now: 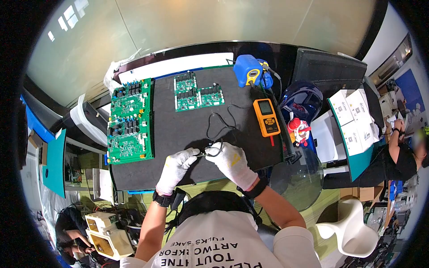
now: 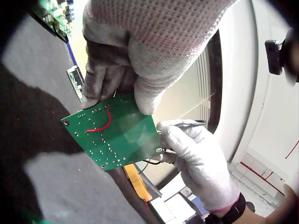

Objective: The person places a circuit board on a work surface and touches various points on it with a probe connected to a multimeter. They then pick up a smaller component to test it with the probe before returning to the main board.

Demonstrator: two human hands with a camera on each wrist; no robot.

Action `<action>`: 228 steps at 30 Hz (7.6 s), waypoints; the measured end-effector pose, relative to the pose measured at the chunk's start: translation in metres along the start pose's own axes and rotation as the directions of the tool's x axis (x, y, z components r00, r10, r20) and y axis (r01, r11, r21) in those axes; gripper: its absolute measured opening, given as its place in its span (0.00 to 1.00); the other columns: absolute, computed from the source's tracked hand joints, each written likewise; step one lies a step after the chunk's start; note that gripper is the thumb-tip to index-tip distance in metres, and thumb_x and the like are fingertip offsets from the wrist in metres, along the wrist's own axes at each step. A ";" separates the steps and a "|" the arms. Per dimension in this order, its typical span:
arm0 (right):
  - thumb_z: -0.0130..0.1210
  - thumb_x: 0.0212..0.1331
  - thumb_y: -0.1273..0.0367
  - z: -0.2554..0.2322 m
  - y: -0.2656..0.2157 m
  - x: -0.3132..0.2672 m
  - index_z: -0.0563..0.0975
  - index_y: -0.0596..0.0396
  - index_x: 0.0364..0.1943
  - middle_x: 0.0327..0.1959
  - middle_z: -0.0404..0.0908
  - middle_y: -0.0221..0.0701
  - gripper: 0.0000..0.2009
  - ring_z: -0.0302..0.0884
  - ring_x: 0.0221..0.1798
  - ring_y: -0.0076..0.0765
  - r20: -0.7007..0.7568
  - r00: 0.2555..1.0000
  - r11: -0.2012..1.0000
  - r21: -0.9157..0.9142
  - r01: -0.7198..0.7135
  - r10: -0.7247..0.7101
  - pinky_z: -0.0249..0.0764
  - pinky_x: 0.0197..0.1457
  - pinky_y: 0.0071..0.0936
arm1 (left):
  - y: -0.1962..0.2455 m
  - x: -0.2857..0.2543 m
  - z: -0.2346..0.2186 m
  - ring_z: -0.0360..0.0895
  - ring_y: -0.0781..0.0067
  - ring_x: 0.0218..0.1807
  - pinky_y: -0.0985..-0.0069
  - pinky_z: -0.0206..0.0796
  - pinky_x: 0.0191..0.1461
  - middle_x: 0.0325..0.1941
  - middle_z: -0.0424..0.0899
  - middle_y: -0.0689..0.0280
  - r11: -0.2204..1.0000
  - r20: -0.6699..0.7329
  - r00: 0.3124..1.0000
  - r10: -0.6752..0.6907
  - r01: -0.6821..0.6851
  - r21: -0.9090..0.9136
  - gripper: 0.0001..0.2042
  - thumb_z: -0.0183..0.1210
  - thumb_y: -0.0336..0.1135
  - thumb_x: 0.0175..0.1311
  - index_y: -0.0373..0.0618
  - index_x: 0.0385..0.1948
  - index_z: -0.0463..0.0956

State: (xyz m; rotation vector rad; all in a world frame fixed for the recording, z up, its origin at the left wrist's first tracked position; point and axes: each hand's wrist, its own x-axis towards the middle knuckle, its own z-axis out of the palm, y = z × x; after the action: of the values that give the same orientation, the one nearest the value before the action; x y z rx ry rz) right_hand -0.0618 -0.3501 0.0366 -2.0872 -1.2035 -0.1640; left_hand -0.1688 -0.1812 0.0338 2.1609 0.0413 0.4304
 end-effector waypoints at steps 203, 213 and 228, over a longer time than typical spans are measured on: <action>0.61 0.47 0.74 0.034 -0.008 -0.032 0.79 0.57 0.31 0.33 0.80 0.33 0.06 0.79 0.36 0.36 0.306 0.951 0.974 0.225 -0.027 -0.044 0.74 0.40 0.27 | -0.059 -0.041 0.024 0.51 0.47 0.69 0.53 0.36 0.72 0.65 0.62 0.57 0.927 0.194 0.980 0.039 -0.108 0.359 0.45 0.63 0.55 0.39 0.47 0.64 0.57; 0.58 0.49 0.71 0.034 -0.007 -0.032 0.79 0.56 0.34 0.35 0.81 0.33 0.08 0.78 0.39 0.37 0.425 0.903 0.957 0.229 -0.180 0.068 0.74 0.44 0.29 | -0.052 -0.041 0.022 0.50 0.49 0.70 0.54 0.33 0.73 0.68 0.59 0.60 0.914 0.233 0.972 0.021 -0.113 0.389 0.42 0.64 0.51 0.42 0.49 0.64 0.57; 0.59 0.49 0.73 0.035 -0.006 -0.038 0.79 0.54 0.34 0.35 0.80 0.31 0.07 0.78 0.37 0.34 0.432 0.890 0.929 0.250 -0.274 0.146 0.74 0.41 0.28 | -0.051 -0.040 0.020 0.47 0.52 0.72 0.54 0.31 0.73 0.68 0.59 0.64 0.940 0.274 0.961 -0.029 -0.067 0.335 0.41 0.62 0.50 0.43 0.51 0.64 0.57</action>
State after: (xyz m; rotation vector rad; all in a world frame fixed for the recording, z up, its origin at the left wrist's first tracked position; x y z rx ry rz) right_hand -0.0961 -0.3532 -0.0026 -2.0079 -1.1312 0.5554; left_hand -0.1932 -0.1748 -0.0289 2.5495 -0.0660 0.1329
